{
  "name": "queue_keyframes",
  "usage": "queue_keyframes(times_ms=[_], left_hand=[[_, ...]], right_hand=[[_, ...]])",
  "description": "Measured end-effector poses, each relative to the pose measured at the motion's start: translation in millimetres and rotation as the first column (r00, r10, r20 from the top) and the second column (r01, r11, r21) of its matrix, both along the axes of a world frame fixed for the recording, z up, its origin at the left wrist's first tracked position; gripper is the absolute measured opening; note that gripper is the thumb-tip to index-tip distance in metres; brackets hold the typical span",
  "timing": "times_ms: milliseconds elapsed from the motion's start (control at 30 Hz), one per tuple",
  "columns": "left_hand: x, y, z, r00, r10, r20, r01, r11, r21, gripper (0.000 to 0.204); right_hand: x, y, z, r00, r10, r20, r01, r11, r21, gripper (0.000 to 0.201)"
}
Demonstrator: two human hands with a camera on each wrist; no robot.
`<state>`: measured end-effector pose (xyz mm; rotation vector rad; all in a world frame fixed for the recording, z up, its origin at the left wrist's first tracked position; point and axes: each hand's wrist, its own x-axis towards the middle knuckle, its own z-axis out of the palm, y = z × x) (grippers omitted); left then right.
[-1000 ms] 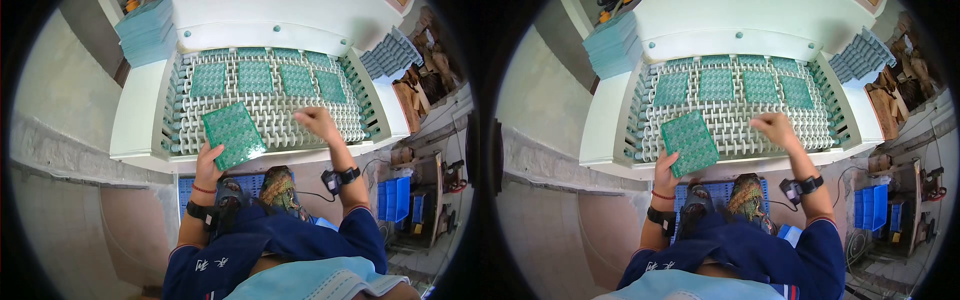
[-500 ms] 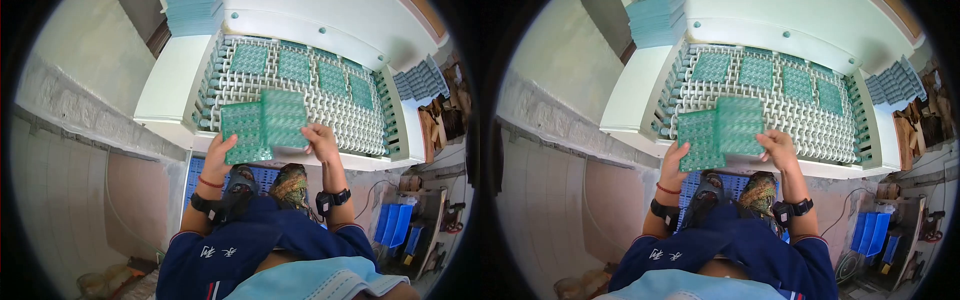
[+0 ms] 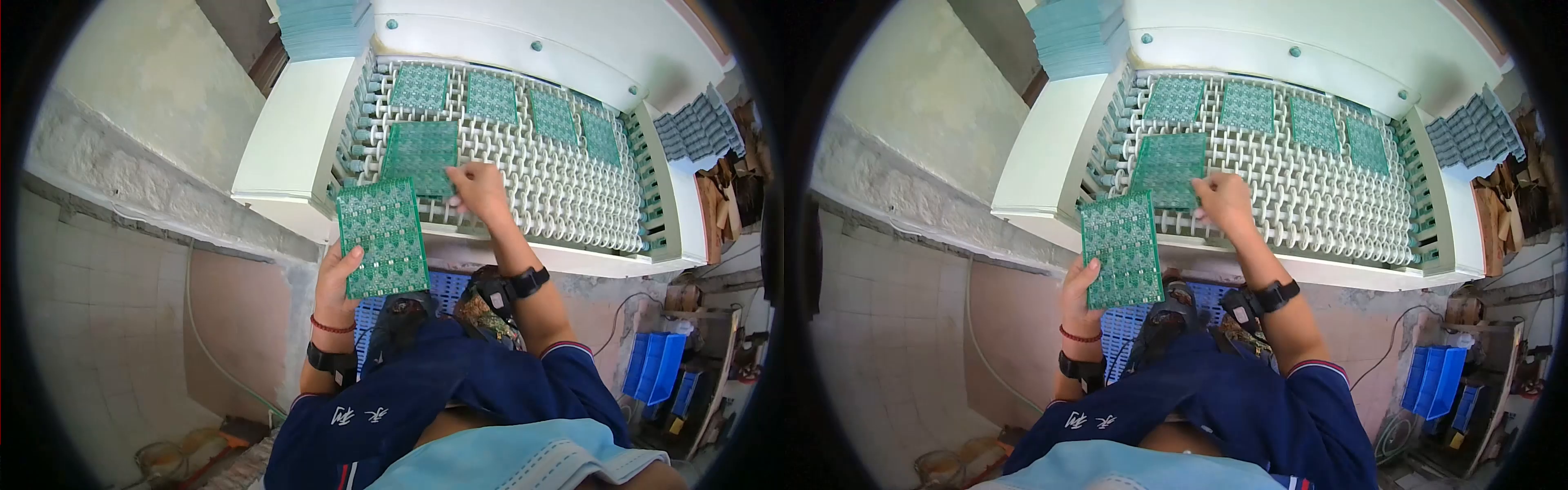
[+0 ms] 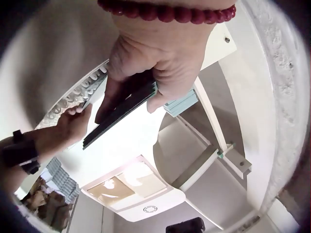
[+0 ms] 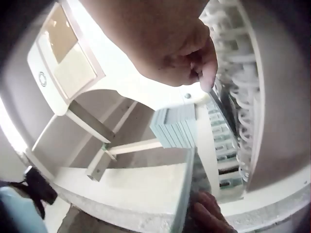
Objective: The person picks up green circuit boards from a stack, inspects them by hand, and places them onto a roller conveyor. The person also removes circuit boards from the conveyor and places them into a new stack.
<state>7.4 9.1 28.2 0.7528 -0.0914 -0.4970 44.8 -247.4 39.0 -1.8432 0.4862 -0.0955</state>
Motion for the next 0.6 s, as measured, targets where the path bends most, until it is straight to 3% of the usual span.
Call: queue_keyframes(times_ms=[100, 167, 200, 300, 433, 500, 533, 600], left_hand=[[0.0, 4.8, -4.1, 1.0, -0.006, -0.018, 0.006, 1.0, -0.017, 0.047], [2.9, 4.5, 0.5, 0.997, -0.081, -0.008, 0.079, 0.986, -0.146, 0.051], [5.6, 2.1, 2.1, 0.992, -0.123, 0.006, 0.121, 0.97, -0.212, 0.053], [9.2, -7.2, -3.6, 0.983, -0.181, 0.007, 0.177, 0.954, -0.243, 0.058], [9.8, -17.9, -4.7, 0.982, -0.188, 0.001, 0.185, 0.963, -0.195, 0.057], [11.8, -23.4, -7.8, 0.978, -0.205, 0.022, 0.206, 0.964, -0.168, 0.056], [11.5, -27.7, -8.0, 0.977, -0.214, 0.022, 0.214, 0.964, -0.156, 0.054], [11.4, -36.5, -6.2, 0.975, -0.221, 0.026, 0.223, 0.966, -0.129, 0.052]], right_hand=[[-18.4, -25.3, 7.7, 0.992, -0.11, 0.061, 0.112, 0.993, -0.025, 0.028], [-32.8, -50.8, 3.0, 0.986, -0.162, 0.047, 0.168, 0.96, -0.223, 0.032], [-36.1, -69.0, -13.1, 0.98, -0.183, 0.076, 0.198, 0.882, -0.429, 0.033], [-59.9, -99.6, -8.5, 0.954, -0.253, 0.163, 0.297, 0.709, -0.64, 0.031], [-90.5, -161.1, -7.0, 0.933, -0.334, 0.135, 0.347, 0.727, -0.592, 0.029], [-101.7, -182.0, -7.0, 0.934, -0.341, 0.105, 0.327, 0.705, -0.629, 0.03], [-108.0, -186.9, -6.9, 0.929, -0.354, 0.109, 0.326, 0.644, -0.692, 0.031], [-114.9, -186.3, -4.9, 0.905, -0.383, 0.184, 0.399, 0.621, -0.674, 0.031]])
